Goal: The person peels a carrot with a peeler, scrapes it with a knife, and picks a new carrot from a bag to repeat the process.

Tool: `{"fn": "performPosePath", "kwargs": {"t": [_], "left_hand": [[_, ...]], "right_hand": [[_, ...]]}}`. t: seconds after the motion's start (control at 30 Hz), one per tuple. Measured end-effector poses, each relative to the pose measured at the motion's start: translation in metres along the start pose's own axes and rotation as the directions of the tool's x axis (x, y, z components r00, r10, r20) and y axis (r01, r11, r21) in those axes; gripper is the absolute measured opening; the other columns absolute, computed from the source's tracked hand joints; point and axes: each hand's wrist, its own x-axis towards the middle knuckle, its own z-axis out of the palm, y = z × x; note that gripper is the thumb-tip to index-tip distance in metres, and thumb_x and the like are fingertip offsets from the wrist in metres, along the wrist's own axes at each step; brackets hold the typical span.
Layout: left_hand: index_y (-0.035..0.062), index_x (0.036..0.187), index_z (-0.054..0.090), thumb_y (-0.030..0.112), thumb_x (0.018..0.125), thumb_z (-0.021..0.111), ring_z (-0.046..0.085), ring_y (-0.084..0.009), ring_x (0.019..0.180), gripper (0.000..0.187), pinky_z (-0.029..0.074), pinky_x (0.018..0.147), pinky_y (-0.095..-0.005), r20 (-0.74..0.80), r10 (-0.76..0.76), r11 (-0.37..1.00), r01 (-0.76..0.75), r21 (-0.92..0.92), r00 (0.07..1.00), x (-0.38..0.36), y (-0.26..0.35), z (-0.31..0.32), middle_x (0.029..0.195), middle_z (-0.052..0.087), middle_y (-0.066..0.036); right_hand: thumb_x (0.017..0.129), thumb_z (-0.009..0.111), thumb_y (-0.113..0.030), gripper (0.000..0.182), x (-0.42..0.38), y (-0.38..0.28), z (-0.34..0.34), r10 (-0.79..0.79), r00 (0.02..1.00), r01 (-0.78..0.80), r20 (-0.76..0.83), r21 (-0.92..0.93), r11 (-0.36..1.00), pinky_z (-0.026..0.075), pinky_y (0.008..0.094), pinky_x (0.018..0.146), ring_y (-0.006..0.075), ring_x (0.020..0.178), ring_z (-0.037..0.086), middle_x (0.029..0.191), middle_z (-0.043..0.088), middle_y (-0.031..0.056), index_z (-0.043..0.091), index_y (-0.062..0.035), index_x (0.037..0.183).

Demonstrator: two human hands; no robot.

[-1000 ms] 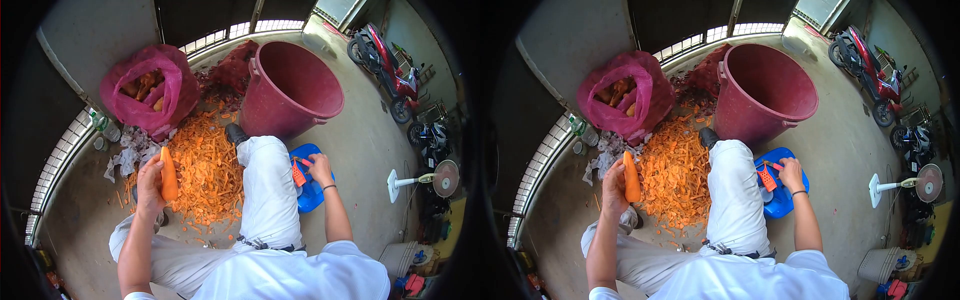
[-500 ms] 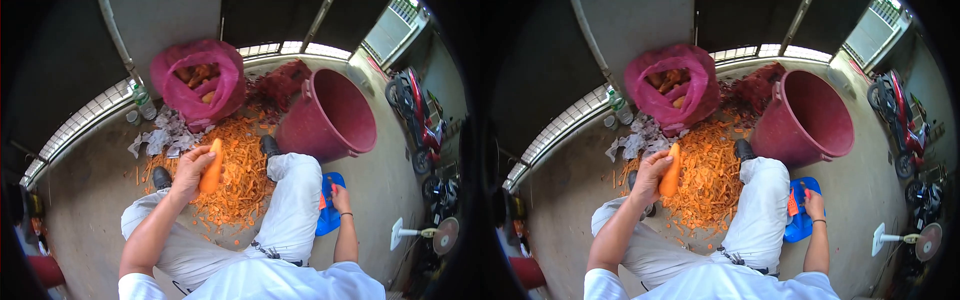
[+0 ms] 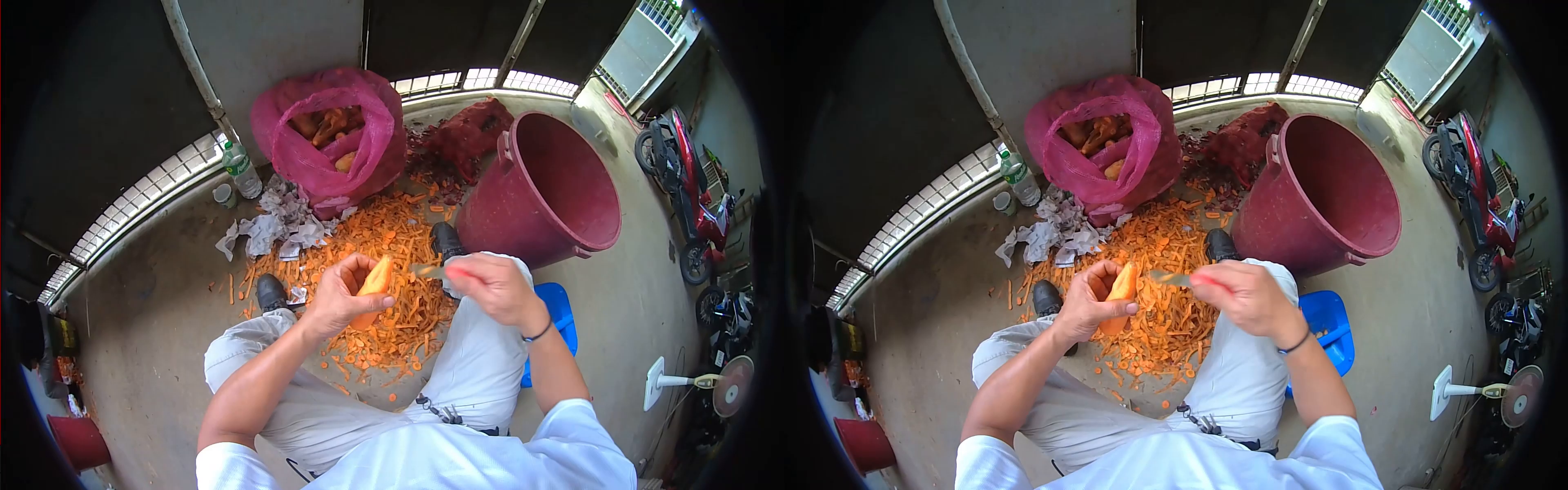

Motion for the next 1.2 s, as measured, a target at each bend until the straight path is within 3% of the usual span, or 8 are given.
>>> {"fn": "performPosePath", "kwargs": {"t": [0.3,0.37,0.8,0.87,0.93,1.07,1.1,1.2], "left_hand": [[-0.0006,0.125,0.066,0.008,0.089,0.079,0.072,-0.0187,0.092,0.039,0.058,0.084,-0.0343,-0.036,-0.011,0.999,0.009,-0.046,0.999,-0.008,0.006,-0.014,0.106,0.073,-0.008],[0.0019,0.125,0.068,0.009,0.09,0.08,0.066,-0.0076,0.091,0.037,0.054,0.084,-0.0245,-0.008,0.021,0.996,-0.022,-0.092,1.0,-0.01,0.01,-0.013,0.105,0.073,-0.002],[-0.0015,0.108,0.061,0.0,0.085,0.076,0.071,-0.0142,0.099,0.028,0.057,0.089,-0.0299,-0.084,0.143,0.989,-0.145,-0.017,0.986,-0.014,0.016,-0.004,0.107,0.074,-0.012],[-0.0009,0.109,0.058,0.007,0.083,0.079,0.071,-0.0198,0.085,0.034,0.058,0.08,-0.0341,-0.053,0.232,0.968,-0.225,0.115,0.971,-0.015,0.016,-0.006,0.097,0.074,-0.016],[-0.0015,0.11,0.059,0.005,0.084,0.078,0.071,-0.0181,0.092,0.033,0.057,0.085,-0.0327,-0.039,0.214,0.976,-0.212,0.056,0.976,-0.016,0.016,-0.007,0.102,0.074,-0.014],[-0.0017,0.116,0.06,0.004,0.086,0.079,0.071,-0.0167,0.097,0.037,0.057,0.088,-0.0314,-0.08,0.151,0.987,-0.154,-0.042,0.985,-0.007,0.015,-0.013,0.106,0.073,-0.012],[-0.0017,0.116,0.06,0.004,0.086,0.079,0.071,-0.0167,0.097,0.037,0.057,0.088,-0.0314,-0.083,0.15,0.987,-0.154,-0.04,0.985,-0.006,0.016,-0.012,0.106,0.073,-0.012],[-0.0007,0.121,0.06,0.006,0.087,0.08,0.071,-0.0167,0.096,0.04,0.058,0.087,-0.0316,-0.094,0.0,0.97,-0.023,-0.244,0.996,0.001,0.016,-0.007,0.106,0.074,-0.013]], "right_hand": [[0.096,0.071,-0.033,0.026,0.058,-0.025,0.037,-0.21,0.972,0.22,0.107,-0.094,0.971,0.051,0.0419,0.059,0.0316,0.069,0.067,0.077,0.067,0.0125,0.074,-0.0066,0.096],[0.096,0.071,-0.033,0.026,0.059,-0.029,0.036,-0.231,0.967,0.244,0.111,-0.131,0.961,0.051,0.0419,0.058,0.0312,0.067,0.066,0.075,0.066,0.0122,0.074,-0.0067,0.095],[0.097,0.07,-0.033,0.029,0.051,-0.03,0.033,-0.213,0.975,0.218,0.06,-0.093,0.971,0.052,0.0407,0.061,0.033,0.07,0.067,0.08,0.068,0.0135,0.073,-0.0039,0.1],[0.098,0.068,-0.038,0.034,0.053,-0.012,0.033,-0.215,0.977,0.215,0.005,-0.1,0.972,0.052,0.0434,0.063,0.0352,0.072,0.068,0.08,0.068,0.0138,0.073,-0.0048,0.099],[0.101,0.062,-0.044,0.042,0.056,0.021,0.025,0.181,0.981,-0.176,0.067,-0.073,0.982,0.052,0.044,0.067,0.0362,0.074,0.068,0.077,0.068,0.0154,0.072,-0.003,0.099],[0.103,0.059,-0.048,0.048,0.054,0.038,0.026,0.423,0.901,-0.424,0.092,-0.009,0.906,0.05,0.0358,0.069,0.0216,0.068,0.06,0.071,0.061,0.012,0.07,-0.0011,0.1],[0.103,0.059,-0.048,0.048,0.052,0.035,0.03,0.421,0.902,-0.423,0.095,-0.006,0.906,0.05,0.0358,0.069,0.0216,0.068,0.06,0.071,0.061,0.012,0.07,-0.0011,0.1],[0.1,0.068,-0.045,0.043,0.043,0.014,0.056,0.336,0.934,-0.348,0.119,0.518,0.782,0.049,0.0305,0.072,0.0142,0.076,0.059,0.085,0.068,0.0022,0.07,-0.003,0.108]]}}
